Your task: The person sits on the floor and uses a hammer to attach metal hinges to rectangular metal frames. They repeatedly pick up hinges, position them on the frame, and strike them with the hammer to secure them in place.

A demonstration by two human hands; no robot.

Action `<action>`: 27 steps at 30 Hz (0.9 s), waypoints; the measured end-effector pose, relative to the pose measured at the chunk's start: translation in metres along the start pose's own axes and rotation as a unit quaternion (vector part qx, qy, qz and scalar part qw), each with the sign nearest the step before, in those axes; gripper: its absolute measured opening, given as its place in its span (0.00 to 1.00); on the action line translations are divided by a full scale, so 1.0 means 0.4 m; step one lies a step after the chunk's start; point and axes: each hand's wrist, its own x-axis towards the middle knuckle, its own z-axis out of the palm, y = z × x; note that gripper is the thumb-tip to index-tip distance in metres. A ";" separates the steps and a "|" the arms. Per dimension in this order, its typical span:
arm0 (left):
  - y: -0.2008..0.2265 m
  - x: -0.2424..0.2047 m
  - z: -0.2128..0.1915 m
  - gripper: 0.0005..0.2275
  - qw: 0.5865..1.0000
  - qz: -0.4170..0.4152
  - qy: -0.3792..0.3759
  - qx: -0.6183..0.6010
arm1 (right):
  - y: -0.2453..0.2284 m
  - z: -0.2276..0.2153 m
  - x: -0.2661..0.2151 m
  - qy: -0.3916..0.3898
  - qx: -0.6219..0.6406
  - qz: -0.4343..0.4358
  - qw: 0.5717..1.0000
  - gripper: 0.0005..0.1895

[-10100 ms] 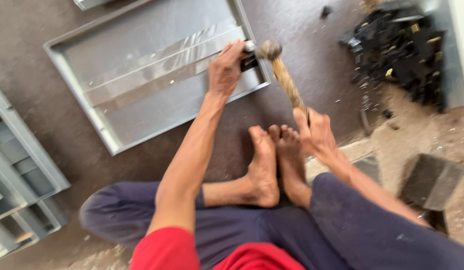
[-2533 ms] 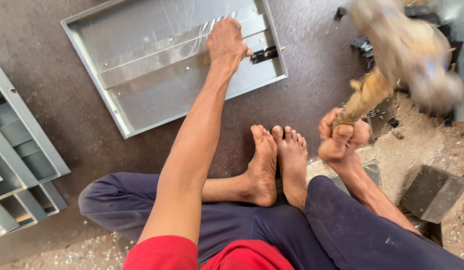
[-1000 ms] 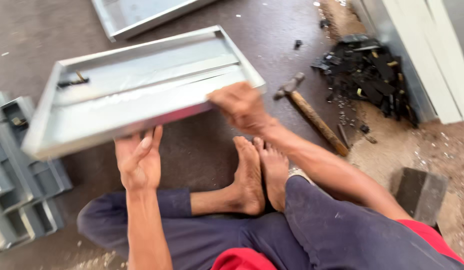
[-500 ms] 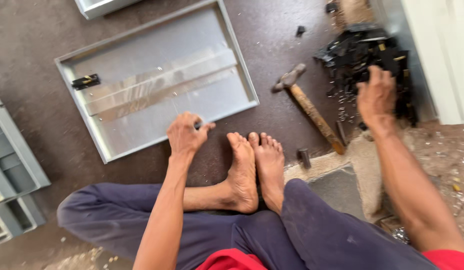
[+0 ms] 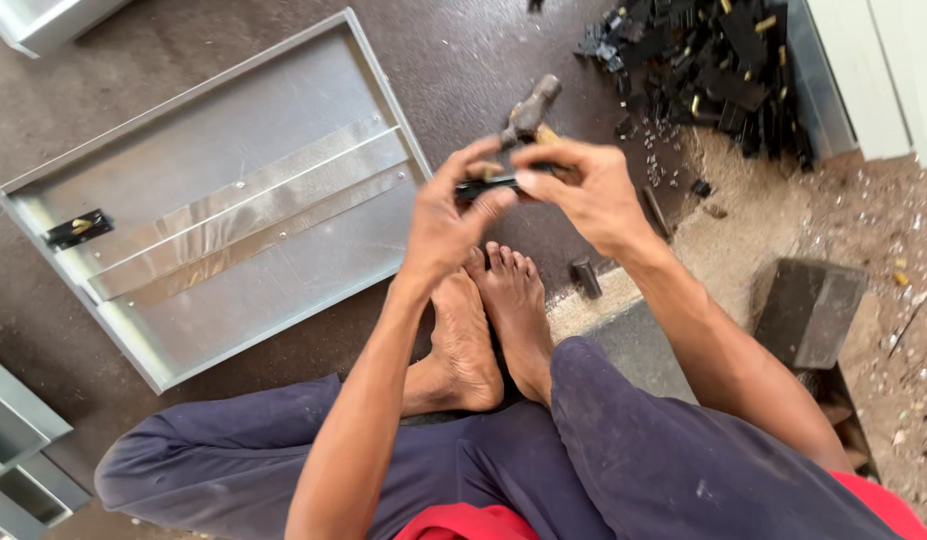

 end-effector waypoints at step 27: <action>-0.248 0.288 -0.349 0.11 0.933 0.146 0.135 0.301 | 0.122 -0.103 0.213 0.094 -0.361 -0.207 0.904 0.05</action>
